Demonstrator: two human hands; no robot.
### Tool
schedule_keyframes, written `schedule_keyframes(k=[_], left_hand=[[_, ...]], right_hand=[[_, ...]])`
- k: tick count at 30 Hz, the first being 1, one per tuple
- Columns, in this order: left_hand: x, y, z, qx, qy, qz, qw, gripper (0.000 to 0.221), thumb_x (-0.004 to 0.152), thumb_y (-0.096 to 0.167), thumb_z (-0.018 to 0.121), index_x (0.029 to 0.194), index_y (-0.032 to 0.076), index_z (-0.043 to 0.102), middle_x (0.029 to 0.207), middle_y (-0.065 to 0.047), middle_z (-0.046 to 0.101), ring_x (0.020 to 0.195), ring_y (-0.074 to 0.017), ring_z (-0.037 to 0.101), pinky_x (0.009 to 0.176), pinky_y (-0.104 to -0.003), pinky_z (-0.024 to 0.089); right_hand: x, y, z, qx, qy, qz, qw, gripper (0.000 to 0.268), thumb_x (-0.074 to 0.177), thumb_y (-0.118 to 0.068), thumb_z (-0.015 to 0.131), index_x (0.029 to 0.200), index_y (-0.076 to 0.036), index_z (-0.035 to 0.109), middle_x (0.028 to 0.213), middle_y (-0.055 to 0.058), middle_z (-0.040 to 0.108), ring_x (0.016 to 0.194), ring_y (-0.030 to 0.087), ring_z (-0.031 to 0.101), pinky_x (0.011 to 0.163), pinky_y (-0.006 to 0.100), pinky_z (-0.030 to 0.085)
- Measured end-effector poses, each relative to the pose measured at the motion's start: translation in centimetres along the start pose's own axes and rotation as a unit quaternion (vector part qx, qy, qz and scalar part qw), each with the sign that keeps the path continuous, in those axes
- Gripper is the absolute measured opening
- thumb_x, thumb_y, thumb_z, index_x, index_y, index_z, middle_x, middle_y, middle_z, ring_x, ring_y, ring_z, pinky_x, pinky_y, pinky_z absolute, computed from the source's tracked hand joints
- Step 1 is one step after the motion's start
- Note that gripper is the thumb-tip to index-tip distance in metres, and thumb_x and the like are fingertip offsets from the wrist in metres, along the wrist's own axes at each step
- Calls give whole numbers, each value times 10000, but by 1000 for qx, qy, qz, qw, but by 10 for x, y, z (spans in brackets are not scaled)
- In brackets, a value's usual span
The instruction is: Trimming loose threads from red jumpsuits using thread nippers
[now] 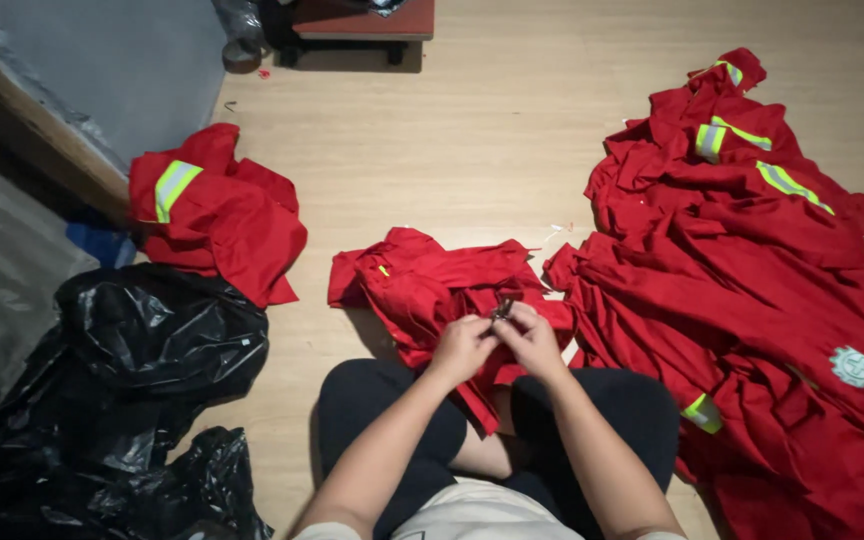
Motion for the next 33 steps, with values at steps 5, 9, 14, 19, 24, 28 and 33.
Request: schedule_keyframes(k=[5,9,14,19,24,28,33], left_hand=[[17,20,-5,36,6,15,999,249,919,216,720,1145,125,771,1066,-104,740,1010,-325,710,902,-419,564],[36,-7,-3,50,18,9,999,244,1005,147,615,1205,97,746,1200,-127,713,1165,-349,662,1014,-438,513],[50,-25,18,105,-93,-20,990,263,1012,222,605,1232,174,741,1276,-84,707,1233,-317,641,1053,-454,498],[49,-45,27,164,-181,-71,967,285,1016,338,585,1248,247,725,1248,-39,727,1193,-293,670,1011,-456,517],[32,-57,29,229,-113,-11,967,168,953,340,650,1033,271,780,974,-2,768,981,-241,737,898,-390,570],[19,-58,21,232,-55,45,970,141,940,317,643,990,236,748,905,-15,738,910,-243,726,805,-402,561],[3,-13,-10,277,57,159,946,169,961,375,620,892,241,696,972,41,669,974,-209,627,808,-367,494]], right_hand=[[-12,15,-40,171,127,178,961,94,1004,-112,664,929,-56,671,816,79,719,668,143,659,592,309,583],[-29,66,-67,128,136,166,968,70,1001,-65,622,1022,2,630,745,138,688,473,157,627,381,266,501],[-50,72,-66,-14,139,121,983,265,971,-54,669,1236,-56,682,949,141,713,865,218,667,756,385,565],[-54,18,-54,-198,120,58,971,317,899,-186,776,1215,-169,759,1076,86,765,1012,304,734,857,421,588],[-59,7,-35,-302,85,24,949,391,898,-347,760,1285,-305,723,1032,-16,732,969,236,727,813,382,601],[-65,11,-26,-337,58,8,940,385,906,-405,728,1280,-314,709,945,-15,712,846,241,732,720,384,601],[-73,30,-17,-351,68,-37,933,381,874,-381,764,1235,-263,738,870,-13,699,720,203,728,585,343,591]])
Point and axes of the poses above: each hand's wrist, its own x-axis towards the middle knuckle, its own z-axis out of the palm, y = z × x, the point moved 1 cm from there along x, towards the middle knuckle
